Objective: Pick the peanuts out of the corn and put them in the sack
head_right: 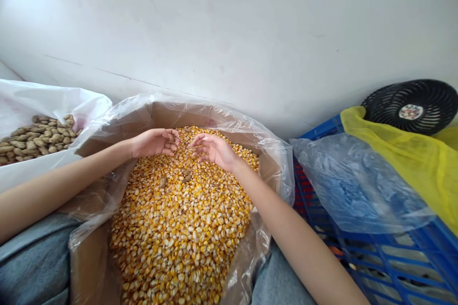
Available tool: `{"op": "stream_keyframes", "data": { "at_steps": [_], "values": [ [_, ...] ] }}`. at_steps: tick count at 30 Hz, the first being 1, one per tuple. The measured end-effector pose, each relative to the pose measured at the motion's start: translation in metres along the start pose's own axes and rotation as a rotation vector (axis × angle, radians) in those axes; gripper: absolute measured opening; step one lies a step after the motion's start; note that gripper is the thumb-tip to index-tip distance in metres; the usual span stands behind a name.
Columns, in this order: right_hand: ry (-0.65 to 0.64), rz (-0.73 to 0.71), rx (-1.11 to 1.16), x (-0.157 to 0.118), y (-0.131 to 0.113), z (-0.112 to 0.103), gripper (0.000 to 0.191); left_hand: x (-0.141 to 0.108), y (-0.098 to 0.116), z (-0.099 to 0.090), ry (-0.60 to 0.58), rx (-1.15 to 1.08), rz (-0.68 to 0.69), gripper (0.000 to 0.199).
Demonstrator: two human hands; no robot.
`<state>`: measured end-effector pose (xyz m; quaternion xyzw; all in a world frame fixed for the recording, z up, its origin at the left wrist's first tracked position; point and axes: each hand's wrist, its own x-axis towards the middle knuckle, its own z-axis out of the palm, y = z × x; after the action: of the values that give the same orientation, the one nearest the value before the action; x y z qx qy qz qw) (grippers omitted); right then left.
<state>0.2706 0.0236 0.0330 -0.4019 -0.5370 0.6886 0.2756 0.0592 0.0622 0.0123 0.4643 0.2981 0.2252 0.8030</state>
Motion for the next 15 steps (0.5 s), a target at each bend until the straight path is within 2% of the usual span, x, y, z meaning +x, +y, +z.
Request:
{"op": "stream_keyframes", "data": {
  "at_steps": [2, 4, 6, 8, 10, 15],
  "values": [
    [0.025, 0.050, 0.195, 0.001, 0.000, 0.001, 0.027, -0.002, 0.004, 0.002, 0.012, 0.133, -0.014, 0.020],
    [0.019, 0.128, 0.215, 0.003, 0.004, 0.004, 0.035, -0.006, 0.008, 0.006, 0.046, 0.475, -0.006, 0.027],
    [-0.007, 0.223, 0.142, 0.005, 0.009, 0.008, 0.040, -0.012, 0.011, 0.011, 0.008, 0.883, -0.037, 0.031],
    [-0.013, 0.298, 0.001, 0.006, 0.013, 0.013, 0.039, -0.018, 0.011, 0.018, -0.104, 1.201, -0.144, 0.036],
    [-0.003, 0.316, -0.209, 0.006, 0.017, 0.018, 0.039, -0.022, 0.007, 0.024, -0.191, 1.388, -0.254, 0.042],
    [0.023, 0.150, -0.835, 0.007, 0.025, 0.027, 0.037, -0.022, -0.002, 0.032, -0.255, 1.562, -0.298, 0.038]
  ]
}}
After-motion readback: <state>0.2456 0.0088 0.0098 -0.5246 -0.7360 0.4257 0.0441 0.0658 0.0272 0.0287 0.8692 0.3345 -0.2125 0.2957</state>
